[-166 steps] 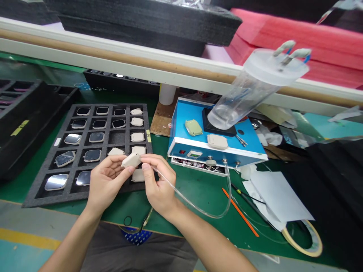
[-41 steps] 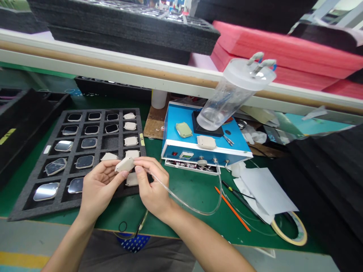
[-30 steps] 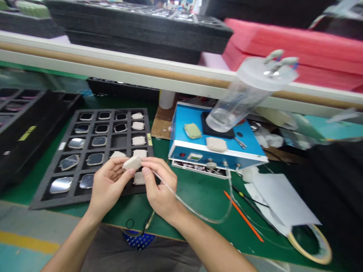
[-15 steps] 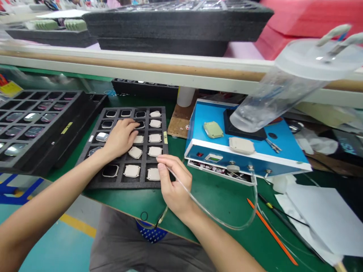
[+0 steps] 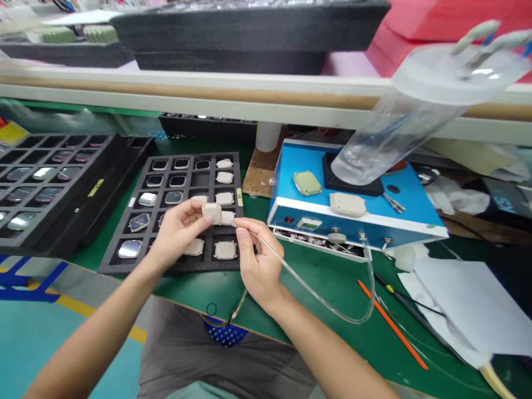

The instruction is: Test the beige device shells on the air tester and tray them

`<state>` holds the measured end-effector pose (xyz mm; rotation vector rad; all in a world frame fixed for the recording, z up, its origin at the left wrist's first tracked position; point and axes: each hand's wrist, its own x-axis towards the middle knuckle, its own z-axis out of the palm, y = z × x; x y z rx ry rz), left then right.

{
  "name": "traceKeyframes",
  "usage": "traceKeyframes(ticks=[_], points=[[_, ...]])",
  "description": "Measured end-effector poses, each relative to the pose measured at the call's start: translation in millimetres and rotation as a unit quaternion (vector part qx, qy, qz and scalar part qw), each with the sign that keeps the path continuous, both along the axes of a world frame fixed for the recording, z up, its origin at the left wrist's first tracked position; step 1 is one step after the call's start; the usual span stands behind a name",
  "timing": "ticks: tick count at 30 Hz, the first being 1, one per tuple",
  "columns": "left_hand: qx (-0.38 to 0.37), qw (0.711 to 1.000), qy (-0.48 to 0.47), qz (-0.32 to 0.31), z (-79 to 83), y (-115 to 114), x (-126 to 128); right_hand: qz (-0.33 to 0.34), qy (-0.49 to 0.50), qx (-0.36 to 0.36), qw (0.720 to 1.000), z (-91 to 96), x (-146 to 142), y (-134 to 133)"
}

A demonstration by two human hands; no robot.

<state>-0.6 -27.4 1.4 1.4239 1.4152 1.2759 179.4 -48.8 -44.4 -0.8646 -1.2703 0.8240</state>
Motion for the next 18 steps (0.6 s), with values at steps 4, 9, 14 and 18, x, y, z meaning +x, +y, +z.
traceKeyframes(ticks=[4,9,14,18], points=[[-0.03,0.985,-0.161,0.044,-16.2,-35.8,29.3,-0.004,-0.019,0.024,1.0,0.4,0.4,-4.1],[-0.036,0.985,-0.162,0.04,-19.3,-37.3,34.8,0.0,-0.045,0.05,0.998,-0.7,0.5,-7.3],[-0.011,0.994,-0.106,0.033,-21.2,-40.6,33.0,0.023,-0.043,0.062,0.997,2.7,0.1,-7.4],[-0.003,0.995,-0.096,0.038,-23.3,-42.3,33.5,0.018,-0.054,0.054,0.997,5.1,-0.1,-7.5]])
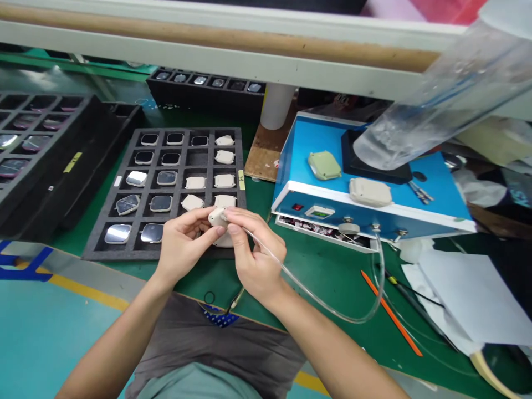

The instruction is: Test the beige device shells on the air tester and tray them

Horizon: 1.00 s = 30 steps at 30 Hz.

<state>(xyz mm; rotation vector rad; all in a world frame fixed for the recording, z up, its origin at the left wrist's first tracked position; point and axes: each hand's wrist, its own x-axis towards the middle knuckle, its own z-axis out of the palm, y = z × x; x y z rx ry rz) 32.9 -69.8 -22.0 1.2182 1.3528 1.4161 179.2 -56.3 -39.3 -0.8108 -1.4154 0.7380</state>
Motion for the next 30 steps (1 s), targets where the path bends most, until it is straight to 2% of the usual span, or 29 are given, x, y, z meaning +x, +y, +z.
traceKeyframes(ticks=[15,30], points=[[0.057,0.997,0.047,-0.009,-9.3,1.2,-3.3,0.005,0.004,0.028,1.0,-3.5,0.3,2.7],[0.061,0.996,0.059,-0.01,-7.8,2.3,-3.7,0.009,0.004,0.024,1.0,-3.0,0.5,2.8]])
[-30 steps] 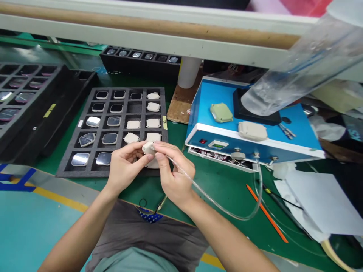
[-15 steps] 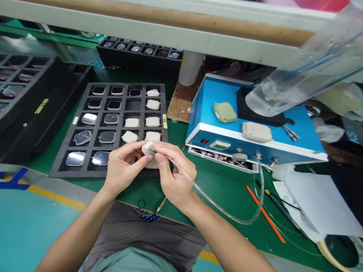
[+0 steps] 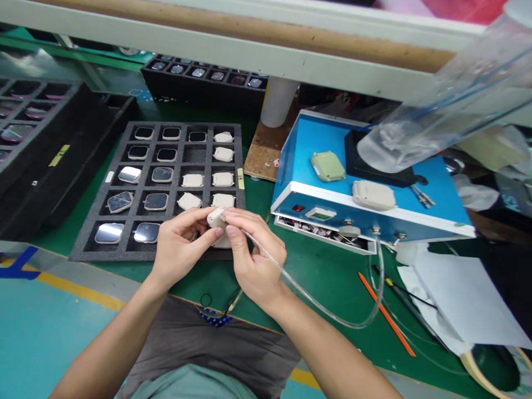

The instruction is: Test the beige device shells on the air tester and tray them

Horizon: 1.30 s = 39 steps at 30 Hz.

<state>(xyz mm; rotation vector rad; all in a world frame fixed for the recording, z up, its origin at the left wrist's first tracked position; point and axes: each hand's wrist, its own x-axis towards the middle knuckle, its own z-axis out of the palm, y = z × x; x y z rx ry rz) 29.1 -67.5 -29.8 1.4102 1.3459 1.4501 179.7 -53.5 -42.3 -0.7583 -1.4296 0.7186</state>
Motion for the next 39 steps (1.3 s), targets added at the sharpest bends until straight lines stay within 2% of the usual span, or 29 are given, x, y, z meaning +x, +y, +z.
traceKeyframes(ticks=[22,31,39], points=[[0.017,0.997,0.073,0.024,-0.2,6.0,-7.5,0.01,0.003,0.014,1.0,8.1,-3.5,8.2],[0.005,0.998,0.058,0.027,2.7,5.2,-6.3,0.002,-0.001,0.007,1.0,10.2,-4.4,8.0],[-0.001,0.999,0.052,0.018,-0.9,4.5,-7.7,-0.004,-0.009,0.011,1.0,11.5,-4.2,8.1]])
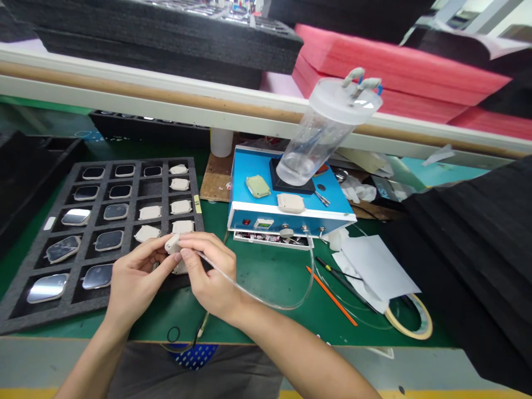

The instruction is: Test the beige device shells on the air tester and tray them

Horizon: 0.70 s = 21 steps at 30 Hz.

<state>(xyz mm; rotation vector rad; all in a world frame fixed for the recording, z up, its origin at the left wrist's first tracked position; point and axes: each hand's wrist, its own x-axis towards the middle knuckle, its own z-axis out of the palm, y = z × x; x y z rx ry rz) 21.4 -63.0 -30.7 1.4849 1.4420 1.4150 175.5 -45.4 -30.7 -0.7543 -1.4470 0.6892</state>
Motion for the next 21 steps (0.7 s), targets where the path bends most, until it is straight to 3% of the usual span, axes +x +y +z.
traceKeyframes(ticks=[21], points=[[0.006,1.0,0.008,0.003,3.1,0.2,0.6,-0.004,-0.003,-0.007,1.0,0.1,-0.1,-0.3]])
